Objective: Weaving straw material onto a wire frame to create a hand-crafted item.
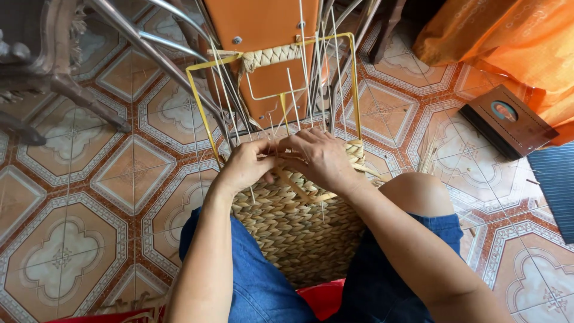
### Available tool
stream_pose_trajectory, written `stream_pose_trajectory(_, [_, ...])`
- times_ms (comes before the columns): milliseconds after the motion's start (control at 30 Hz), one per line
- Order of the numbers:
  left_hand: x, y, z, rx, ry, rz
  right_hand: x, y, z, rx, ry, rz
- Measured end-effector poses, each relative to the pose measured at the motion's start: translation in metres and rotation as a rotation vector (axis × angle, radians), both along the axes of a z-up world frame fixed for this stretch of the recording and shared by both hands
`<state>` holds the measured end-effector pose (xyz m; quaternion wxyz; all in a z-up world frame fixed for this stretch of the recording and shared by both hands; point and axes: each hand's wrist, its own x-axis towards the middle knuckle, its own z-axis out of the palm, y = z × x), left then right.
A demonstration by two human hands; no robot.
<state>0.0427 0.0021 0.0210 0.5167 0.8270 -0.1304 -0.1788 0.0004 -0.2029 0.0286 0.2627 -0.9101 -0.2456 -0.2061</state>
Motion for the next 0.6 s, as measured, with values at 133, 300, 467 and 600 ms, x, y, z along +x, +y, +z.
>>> stream_pose_trajectory(133, [-0.009, -0.009, 0.01, 0.064, -0.025, 0.034, 0.005, 0.0, -0.02, -0.121, 0.049, -0.051])
stream_pose_trajectory(300, [-0.024, 0.003, 0.003, 0.137, -0.131, 0.161, 0.003, 0.006, -0.024, -0.235, 0.068, -0.17])
stream_pose_trajectory(467, [-0.099, 0.071, 0.02, -0.483, -0.375, 0.735, 0.001, -0.005, -0.031, -0.153, 0.023, -0.139])
stream_pose_trajectory(600, [-0.192, 0.19, -0.127, -0.052, -0.646, 1.002, 0.002, -0.016, -0.022, 0.011, 0.22, -0.084])
